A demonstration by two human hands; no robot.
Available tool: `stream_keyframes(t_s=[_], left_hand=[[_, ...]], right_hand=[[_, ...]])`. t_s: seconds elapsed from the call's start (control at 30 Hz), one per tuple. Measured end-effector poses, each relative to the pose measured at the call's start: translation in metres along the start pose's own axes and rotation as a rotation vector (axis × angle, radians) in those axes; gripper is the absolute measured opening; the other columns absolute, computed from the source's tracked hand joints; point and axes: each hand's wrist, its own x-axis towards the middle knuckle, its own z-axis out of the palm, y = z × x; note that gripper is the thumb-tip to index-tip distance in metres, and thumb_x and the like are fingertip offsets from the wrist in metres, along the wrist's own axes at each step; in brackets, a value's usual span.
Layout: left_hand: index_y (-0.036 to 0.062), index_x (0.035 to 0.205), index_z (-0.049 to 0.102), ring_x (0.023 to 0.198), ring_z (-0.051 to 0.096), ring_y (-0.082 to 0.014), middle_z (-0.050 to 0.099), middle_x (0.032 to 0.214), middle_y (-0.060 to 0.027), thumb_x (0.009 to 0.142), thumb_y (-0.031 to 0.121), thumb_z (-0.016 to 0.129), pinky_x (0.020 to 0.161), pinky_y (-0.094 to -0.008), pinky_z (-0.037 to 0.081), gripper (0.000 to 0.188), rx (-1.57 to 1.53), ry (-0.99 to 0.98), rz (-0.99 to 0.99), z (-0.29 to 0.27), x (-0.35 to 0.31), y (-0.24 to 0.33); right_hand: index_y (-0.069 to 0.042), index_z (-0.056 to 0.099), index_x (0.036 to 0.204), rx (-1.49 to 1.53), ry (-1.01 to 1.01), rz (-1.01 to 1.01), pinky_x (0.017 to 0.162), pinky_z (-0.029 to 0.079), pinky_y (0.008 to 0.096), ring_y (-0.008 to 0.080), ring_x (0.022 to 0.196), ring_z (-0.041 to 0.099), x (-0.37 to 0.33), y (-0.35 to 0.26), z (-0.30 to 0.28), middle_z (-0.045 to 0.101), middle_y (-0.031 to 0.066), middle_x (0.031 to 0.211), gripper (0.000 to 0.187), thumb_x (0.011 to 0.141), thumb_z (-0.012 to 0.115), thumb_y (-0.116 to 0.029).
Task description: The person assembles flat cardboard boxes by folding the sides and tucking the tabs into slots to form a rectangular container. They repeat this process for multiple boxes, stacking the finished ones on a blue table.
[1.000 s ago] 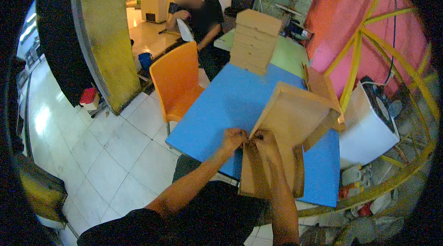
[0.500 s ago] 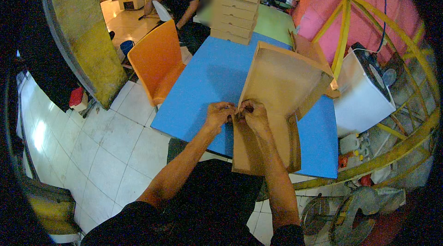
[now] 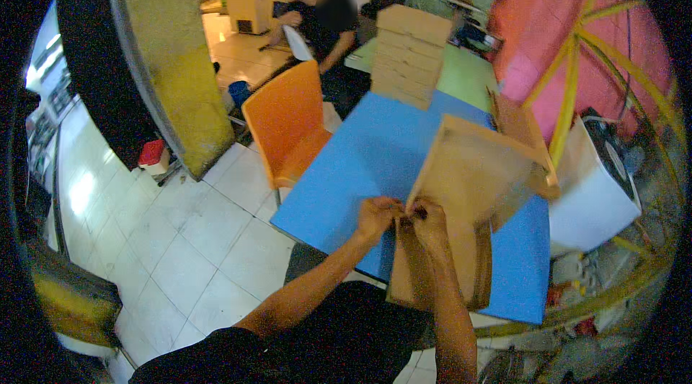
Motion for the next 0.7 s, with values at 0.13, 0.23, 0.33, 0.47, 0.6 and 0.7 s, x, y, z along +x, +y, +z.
stream_keyframes(t_s=[0.13,0.23,0.33,0.47,0.6,0.7], left_hand=[[0.0016,0.100,0.072,0.085,0.069,-0.0363,0.071,0.098,-0.0204,0.080,0.019,0.070,0.076,-0.0440,0.054,0.027,0.650,0.023,0.273,-0.002,0.000,0.016],[0.0023,0.111,0.067,0.091,0.067,-0.0415,0.070,0.102,-0.0214,0.081,0.019,0.068,0.081,-0.0490,0.053,0.035,0.742,-0.032,0.291,-0.003,0.002,0.033],[0.0025,0.118,0.062,0.091,0.066,-0.0427,0.069,0.099,-0.0220,0.081,0.018,0.068,0.081,-0.0506,0.053,0.040,0.678,-0.019,0.215,-0.008,-0.002,0.046],[0.0012,0.121,0.056,0.090,0.066,-0.0434,0.069,0.093,-0.0237,0.080,0.015,0.068,0.079,-0.0522,0.052,0.045,0.662,-0.087,0.201,-0.015,-0.002,0.055],[0.0063,0.126,0.050,0.087,0.066,-0.0429,0.069,0.092,-0.0213,0.080,0.014,0.068,0.076,-0.0521,0.053,0.050,0.765,-0.203,0.246,-0.012,0.006,0.051],[0.0038,0.133,0.042,0.094,0.063,-0.0451,0.064,0.103,-0.0272,0.080,0.013,0.067,0.080,-0.0519,0.051,0.059,0.816,-0.291,0.305,-0.008,0.001,0.043]], right_hand=[[0.001,0.066,0.087,0.231,-0.013,0.053,0.072,0.050,0.0334,0.0178,0.080,0.062,0.003,-0.005,0.004,0.066,0.0092,0.085,0.013,0.075,0.063,0.002],[0.000,0.065,0.086,0.346,0.000,0.103,0.070,0.050,0.0326,0.0178,0.079,0.062,0.005,0.005,0.006,0.065,0.0069,0.084,0.014,0.073,0.062,0.004],[-0.003,0.063,0.085,0.489,0.026,0.223,0.069,0.051,0.0323,0.0202,0.077,0.062,0.008,0.015,0.008,0.064,0.0075,0.082,0.016,0.072,0.062,0.006],[0.002,0.059,0.088,0.520,-0.024,0.344,0.059,0.058,0.0331,0.0236,0.070,0.064,0.008,0.021,0.008,0.064,0.0130,0.082,0.016,0.076,0.057,0.012],[0.002,0.060,0.090,0.612,-0.134,0.449,0.063,0.057,0.0330,0.0231,0.074,0.065,0.008,0.023,0.008,0.065,0.0124,0.083,0.015,0.079,0.056,0.010],[0.001,0.062,0.094,0.295,-0.134,0.205,0.069,0.055,0.0327,0.0222,0.077,0.064,0.008,0.019,0.018,0.066,0.0122,0.085,0.015,0.080,0.059,0.007]])
